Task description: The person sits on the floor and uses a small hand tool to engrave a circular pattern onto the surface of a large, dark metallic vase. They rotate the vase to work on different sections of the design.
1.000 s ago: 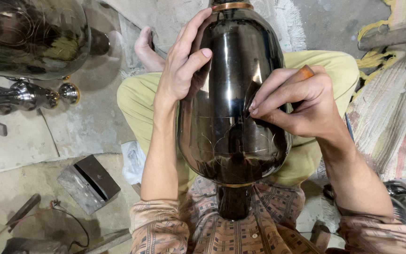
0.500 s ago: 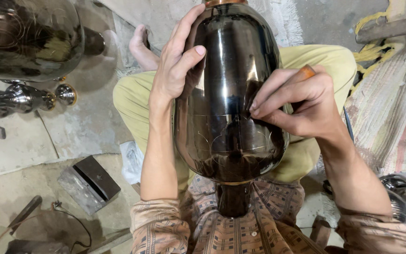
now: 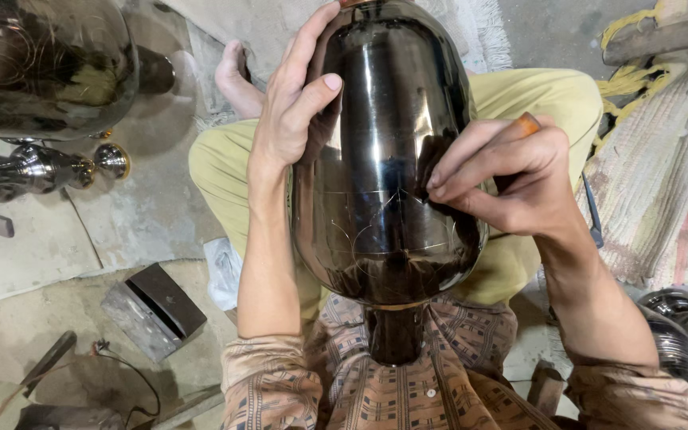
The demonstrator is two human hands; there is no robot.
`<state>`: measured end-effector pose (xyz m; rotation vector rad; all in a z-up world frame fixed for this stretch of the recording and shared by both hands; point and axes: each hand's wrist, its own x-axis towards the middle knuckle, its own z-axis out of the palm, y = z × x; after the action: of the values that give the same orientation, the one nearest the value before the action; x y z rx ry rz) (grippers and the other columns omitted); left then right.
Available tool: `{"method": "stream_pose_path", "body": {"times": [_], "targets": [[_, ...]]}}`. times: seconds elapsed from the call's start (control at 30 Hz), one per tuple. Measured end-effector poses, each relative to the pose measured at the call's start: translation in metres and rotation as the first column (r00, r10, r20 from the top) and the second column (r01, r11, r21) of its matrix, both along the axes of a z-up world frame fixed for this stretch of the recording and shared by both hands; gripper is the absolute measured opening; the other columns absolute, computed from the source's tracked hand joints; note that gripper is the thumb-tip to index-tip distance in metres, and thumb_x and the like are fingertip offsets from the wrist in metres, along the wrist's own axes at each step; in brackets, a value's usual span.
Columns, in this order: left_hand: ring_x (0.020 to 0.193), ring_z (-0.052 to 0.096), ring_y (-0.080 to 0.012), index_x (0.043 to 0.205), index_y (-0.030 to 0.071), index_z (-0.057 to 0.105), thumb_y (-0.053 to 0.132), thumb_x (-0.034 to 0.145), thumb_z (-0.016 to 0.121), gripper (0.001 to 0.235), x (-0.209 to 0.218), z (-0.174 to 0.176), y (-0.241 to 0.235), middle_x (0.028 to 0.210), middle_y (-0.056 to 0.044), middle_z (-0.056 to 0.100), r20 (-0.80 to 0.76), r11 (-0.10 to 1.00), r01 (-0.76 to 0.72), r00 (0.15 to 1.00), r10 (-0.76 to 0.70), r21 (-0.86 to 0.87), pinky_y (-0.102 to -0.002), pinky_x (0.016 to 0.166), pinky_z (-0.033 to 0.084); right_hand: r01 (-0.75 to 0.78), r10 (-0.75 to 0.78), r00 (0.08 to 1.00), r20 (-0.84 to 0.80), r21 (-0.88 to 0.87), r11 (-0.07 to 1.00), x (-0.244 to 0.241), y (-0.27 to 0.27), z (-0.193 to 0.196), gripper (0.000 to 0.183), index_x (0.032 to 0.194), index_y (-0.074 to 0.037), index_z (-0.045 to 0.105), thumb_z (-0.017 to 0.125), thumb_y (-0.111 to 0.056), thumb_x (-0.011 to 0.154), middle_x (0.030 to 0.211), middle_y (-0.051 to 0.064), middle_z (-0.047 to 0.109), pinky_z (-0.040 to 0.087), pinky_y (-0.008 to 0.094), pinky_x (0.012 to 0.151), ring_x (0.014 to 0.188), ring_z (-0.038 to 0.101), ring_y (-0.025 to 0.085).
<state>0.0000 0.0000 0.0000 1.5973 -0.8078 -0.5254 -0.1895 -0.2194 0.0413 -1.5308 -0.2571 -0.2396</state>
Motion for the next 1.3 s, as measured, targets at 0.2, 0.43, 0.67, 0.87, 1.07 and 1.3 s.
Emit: {"method": "stream_pose_path", "body": {"times": [0.2, 0.43, 0.67, 0.87, 1.07, 1.3], "targets": [[0.157, 0.041, -0.0273, 0.162, 0.006, 0.04, 0.041, 0.1, 0.049, 0.072, -0.002, 0.003, 0.001, 0.163, -0.018, 0.049, 0.121, 0.996, -0.03, 0.992, 0.021, 0.079, -0.033, 0.132, 0.008, 0.092, -0.092, 0.996, 0.009, 0.017, 0.996, -0.008, 0.008, -0.003, 0.018, 0.088, 0.0, 0.075, 0.074, 0.016, 0.081, 0.094, 0.012, 0.073, 0.063, 0.024, 0.076, 0.081, 0.073, 0.016], [0.158, 0.041, -0.0266, 0.161, 0.007, 0.04, 0.043, 0.1, 0.049, 0.072, -0.002, 0.002, 0.001, 0.166, -0.019, 0.051, 0.137, 0.993, -0.043, 0.99, 0.027, 0.113, -0.036, 0.135, 0.004, 0.118, -0.117, 0.993, 0.021, -0.016, 0.993, -0.015, 0.007, -0.002, 0.016, 0.087, 0.001, 0.075, 0.075, 0.015, 0.081, 0.093, 0.012, 0.073, 0.061, 0.024, 0.076, 0.08, 0.073, 0.016], [0.157, 0.04, -0.0271, 0.162, 0.006, 0.04, 0.044, 0.099, 0.05, 0.074, -0.001, 0.001, 0.001, 0.167, -0.019, 0.05, 0.118, 0.995, -0.039, 0.993, 0.028, 0.096, -0.035, 0.136, 0.008, 0.192, -0.192, 0.981, 0.012, 0.028, 0.981, -0.021, 0.016, -0.007, 0.016, 0.087, 0.002, 0.075, 0.072, 0.016, 0.082, 0.094, 0.013, 0.073, 0.063, 0.024, 0.074, 0.079, 0.073, 0.016], [0.157, 0.04, -0.0278, 0.162, 0.004, 0.039, 0.043, 0.099, 0.051, 0.075, -0.001, -0.003, 0.002, 0.167, -0.02, 0.048, 0.084, 0.997, -0.019, 0.996, 0.013, 0.075, -0.034, 0.136, 0.011, 0.219, -0.22, 0.976, 0.005, 0.031, 0.975, -0.028, 0.018, -0.008, 0.015, 0.087, 0.001, 0.075, 0.073, 0.016, 0.083, 0.092, 0.013, 0.073, 0.063, 0.024, 0.075, 0.079, 0.073, 0.017], [0.16, 0.039, -0.0279, 0.162, 0.003, 0.039, 0.042, 0.099, 0.05, 0.075, -0.001, -0.002, 0.002, 0.167, -0.019, 0.049, 0.121, 0.995, -0.032, 0.992, 0.021, 0.094, -0.034, 0.135, 0.008, 0.275, -0.275, 0.961, 0.012, 0.02, 0.961, -0.032, 0.022, -0.012, 0.015, 0.087, 0.002, 0.074, 0.074, 0.016, 0.082, 0.093, 0.013, 0.073, 0.063, 0.024, 0.073, 0.078, 0.073, 0.017], [0.156, 0.04, -0.0274, 0.162, 0.002, 0.039, 0.039, 0.099, 0.052, 0.074, -0.002, 0.001, 0.002, 0.163, -0.02, 0.047, 0.057, 0.999, -0.011, 0.998, 0.008, 0.05, -0.032, 0.132, 0.017, 0.307, -0.306, 0.952, -0.006, 0.029, 0.951, -0.038, 0.026, -0.013, 0.014, 0.086, 0.002, 0.074, 0.074, 0.016, 0.082, 0.093, 0.014, 0.072, 0.064, 0.025, 0.074, 0.077, 0.074, 0.018]]}}
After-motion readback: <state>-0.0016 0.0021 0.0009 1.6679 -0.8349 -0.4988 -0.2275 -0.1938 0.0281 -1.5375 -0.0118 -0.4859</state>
